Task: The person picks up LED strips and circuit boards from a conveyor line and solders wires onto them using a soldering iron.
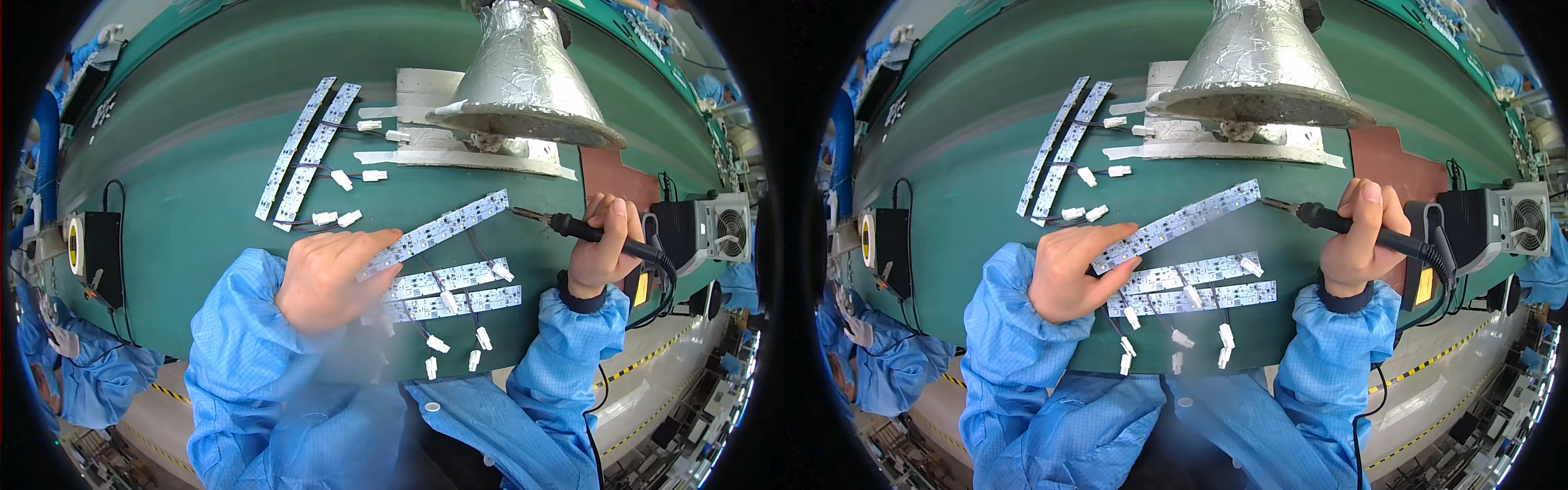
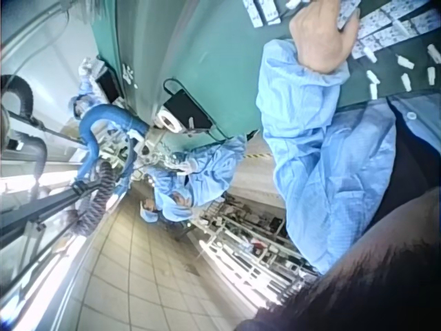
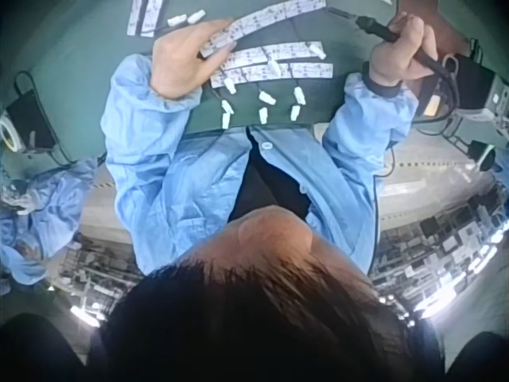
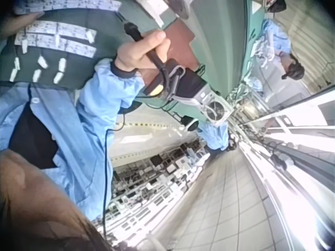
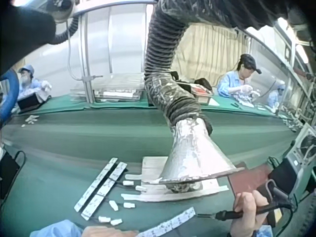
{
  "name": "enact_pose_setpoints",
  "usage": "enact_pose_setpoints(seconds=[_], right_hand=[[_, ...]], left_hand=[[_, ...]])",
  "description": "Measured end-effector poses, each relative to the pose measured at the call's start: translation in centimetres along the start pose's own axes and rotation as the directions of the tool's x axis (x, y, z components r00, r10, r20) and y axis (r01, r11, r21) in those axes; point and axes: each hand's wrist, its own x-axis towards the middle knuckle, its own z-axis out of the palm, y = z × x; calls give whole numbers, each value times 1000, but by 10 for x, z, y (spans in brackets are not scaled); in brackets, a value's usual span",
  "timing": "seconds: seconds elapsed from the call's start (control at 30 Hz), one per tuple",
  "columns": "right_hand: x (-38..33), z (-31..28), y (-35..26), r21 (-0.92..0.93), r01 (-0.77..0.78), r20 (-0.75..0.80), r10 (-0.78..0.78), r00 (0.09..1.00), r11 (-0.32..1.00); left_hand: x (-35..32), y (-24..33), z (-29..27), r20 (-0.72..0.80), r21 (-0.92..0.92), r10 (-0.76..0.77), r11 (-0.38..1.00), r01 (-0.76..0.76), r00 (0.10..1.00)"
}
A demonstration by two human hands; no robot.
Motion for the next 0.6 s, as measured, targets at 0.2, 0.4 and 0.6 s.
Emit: enact_pose_setpoints(seconds=[0.2,0.4,0.6], right_hand=[[-1,-1,-1,-12,0,-10,0,1000,1000],[-2,-1,-1,-21,-5,-9,5,1000,1000],[-1,-1,0,-20,4,-2,-4,1000,1000]], left_hand=[[-2,-1,1,-2,4,6,1000,-6,1000],[-2,-1,-1,13,3,-1,1000,1,1000],[-2,-1,-1,13,3,1,1000,-1,1000]])
